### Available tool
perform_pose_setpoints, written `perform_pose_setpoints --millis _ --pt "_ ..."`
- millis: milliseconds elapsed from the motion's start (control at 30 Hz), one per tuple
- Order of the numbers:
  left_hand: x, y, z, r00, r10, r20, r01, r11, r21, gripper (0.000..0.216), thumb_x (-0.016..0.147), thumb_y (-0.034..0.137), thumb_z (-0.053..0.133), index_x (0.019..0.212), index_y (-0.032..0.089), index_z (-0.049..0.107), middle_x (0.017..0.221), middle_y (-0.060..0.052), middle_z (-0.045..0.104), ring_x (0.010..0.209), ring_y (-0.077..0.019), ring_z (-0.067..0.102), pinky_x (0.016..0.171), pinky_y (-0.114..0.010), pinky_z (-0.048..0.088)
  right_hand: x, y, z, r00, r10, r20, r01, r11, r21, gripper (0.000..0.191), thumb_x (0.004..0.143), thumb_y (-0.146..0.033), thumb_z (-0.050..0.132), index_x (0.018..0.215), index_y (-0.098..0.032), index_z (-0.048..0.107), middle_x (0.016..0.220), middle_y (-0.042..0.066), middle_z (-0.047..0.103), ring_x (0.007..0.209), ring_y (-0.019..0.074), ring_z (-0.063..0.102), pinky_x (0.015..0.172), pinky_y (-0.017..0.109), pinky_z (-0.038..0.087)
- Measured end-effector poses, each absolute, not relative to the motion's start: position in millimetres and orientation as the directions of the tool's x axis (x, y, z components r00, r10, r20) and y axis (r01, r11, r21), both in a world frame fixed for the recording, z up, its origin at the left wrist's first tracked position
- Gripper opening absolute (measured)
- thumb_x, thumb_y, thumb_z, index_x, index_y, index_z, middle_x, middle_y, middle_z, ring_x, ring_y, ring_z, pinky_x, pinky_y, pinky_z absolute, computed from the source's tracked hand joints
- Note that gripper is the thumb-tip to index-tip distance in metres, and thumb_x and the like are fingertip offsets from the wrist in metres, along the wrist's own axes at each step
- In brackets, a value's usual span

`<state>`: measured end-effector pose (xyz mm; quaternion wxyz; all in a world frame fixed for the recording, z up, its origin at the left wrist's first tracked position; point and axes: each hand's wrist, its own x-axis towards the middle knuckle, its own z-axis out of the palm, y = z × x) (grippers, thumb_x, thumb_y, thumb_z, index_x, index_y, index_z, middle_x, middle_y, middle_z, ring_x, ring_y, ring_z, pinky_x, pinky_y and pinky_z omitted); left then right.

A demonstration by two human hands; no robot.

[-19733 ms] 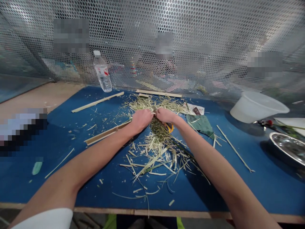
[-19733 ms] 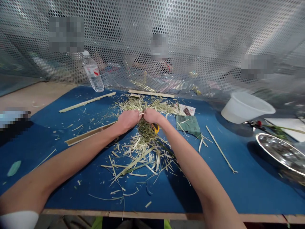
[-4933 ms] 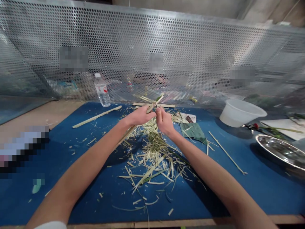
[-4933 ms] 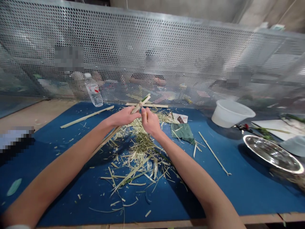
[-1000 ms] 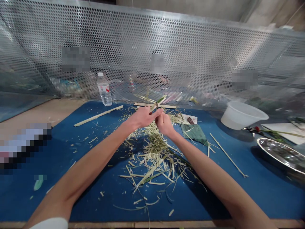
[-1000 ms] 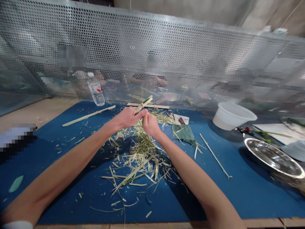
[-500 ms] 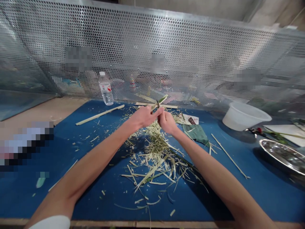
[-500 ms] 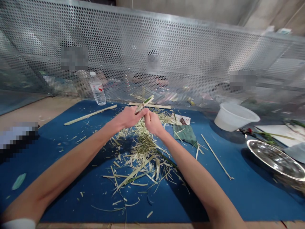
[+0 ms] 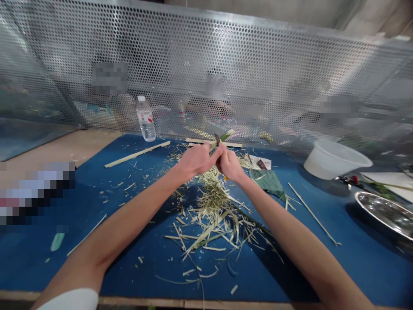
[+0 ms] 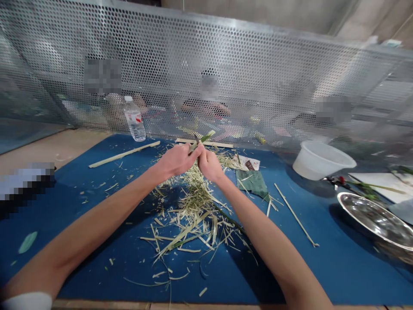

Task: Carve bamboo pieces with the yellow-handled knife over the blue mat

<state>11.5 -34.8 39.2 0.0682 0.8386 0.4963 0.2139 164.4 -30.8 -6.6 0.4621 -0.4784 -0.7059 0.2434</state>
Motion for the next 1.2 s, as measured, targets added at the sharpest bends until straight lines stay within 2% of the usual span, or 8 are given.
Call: perform_pose_setpoints --millis 167,367,533,633,700,833,1033,1200 --pt "8.5 -30.3 41.7 0.412 0.875 0.255 0.792 -0.482 0.374 0.075 0.091 0.069 0.022 0.109 0.011 0.066 0.096 -0.024 0.069 0.089 -0.0325 0.064 0.075 -0.042 0.043 159.5 -32.0 -6.1 -0.147 0.943 0.300 0.252 0.328 -0.910 0.065 0.085 -0.084 0.027 0.059 -0.025 0.035 0.042 -0.005 0.034 0.039 0.0091 0.031 0.038 0.024 0.023" --pt "2.4 -26.0 43.7 0.409 0.881 0.238 0.812 -0.470 0.347 0.082 0.088 0.075 0.020 0.112 0.009 0.063 0.094 -0.024 0.068 0.089 -0.0352 0.062 0.072 -0.041 0.040 166.7 -31.5 -1.0 -0.419 0.907 0.037 -0.099 -0.005 -0.995 0.059 0.085 -0.081 0.036 0.066 -0.025 0.031 0.046 -0.011 0.024 0.034 0.0060 0.017 0.031 0.020 0.015" --pt "2.6 -27.7 44.9 0.415 0.877 0.242 0.812 -0.477 0.335 0.081 0.087 0.075 0.022 0.115 0.009 0.060 0.095 -0.024 0.067 0.088 -0.0346 0.062 0.072 -0.041 0.040 167.7 -30.0 -3.0 -0.451 0.890 0.071 -0.158 -0.002 -0.987 0.058 0.086 -0.080 0.034 0.066 -0.025 0.031 0.047 -0.011 0.024 0.034 0.0066 0.017 0.032 0.021 0.014" --pt "2.1 -29.0 47.0 0.422 0.872 0.249 0.808 -0.486 0.332 0.073 0.089 0.071 0.027 0.118 0.011 0.058 0.095 -0.021 0.066 0.089 -0.0331 0.061 0.073 -0.040 0.041 166.1 -29.5 -7.8 -0.323 0.929 0.179 -0.076 0.163 -0.984 0.058 0.088 -0.079 0.030 0.065 -0.025 0.033 0.047 -0.010 0.025 0.036 0.0081 0.021 0.036 0.023 0.019" --pt "1.0 -29.4 48.8 0.443 0.865 0.237 0.798 -0.501 0.335 0.066 0.090 0.065 0.030 0.121 0.013 0.057 0.097 -0.020 0.066 0.090 -0.0319 0.060 0.074 -0.039 0.041 166.4 -29.2 -11.6 -0.194 0.932 0.307 0.068 0.325 -0.943 0.058 0.089 -0.077 0.029 0.065 -0.025 0.034 0.049 -0.008 0.029 0.041 0.0095 0.027 0.040 0.024 0.023" --pt "-0.9 -30.4 51.5 0.481 0.850 0.214 0.779 -0.526 0.342 0.060 0.090 0.058 0.033 0.124 0.014 0.055 0.102 -0.019 0.065 0.094 -0.0309 0.060 0.076 -0.038 0.042 172.0 -28.6 -17.8 -0.079 0.810 0.580 0.466 0.545 -0.697 0.050 0.095 -0.065 0.033 0.068 -0.024 0.039 0.058 -0.003 0.042 0.054 0.0119 0.039 0.054 0.026 0.029" --pt "1.6 -33.3 52.8 0.442 0.870 0.219 0.780 -0.493 0.385 0.066 0.087 0.067 0.034 0.117 0.012 0.058 0.088 -0.018 0.066 0.090 -0.0319 0.062 0.075 -0.039 0.042 179.3 -30.1 -17.0 -0.131 0.734 0.666 0.768 0.500 -0.399 0.034 0.096 -0.048 0.036 0.073 -0.023 0.042 0.061 -0.001 0.049 0.057 0.0149 0.047 0.058 0.027 0.025" --pt "2.3 -32.9 52.4 0.437 0.866 0.243 0.752 -0.500 0.429 0.063 0.088 0.066 0.036 0.111 0.012 0.060 0.081 -0.016 0.066 0.085 -0.0307 0.062 0.072 -0.039 0.041 180.4 -33.2 -7.7 -0.132 0.735 0.666 0.874 0.402 -0.271 0.031 0.096 -0.045 0.038 0.078 -0.023 0.048 0.063 0.002 0.058 0.056 0.0158 0.049 0.056 0.028 0.018"
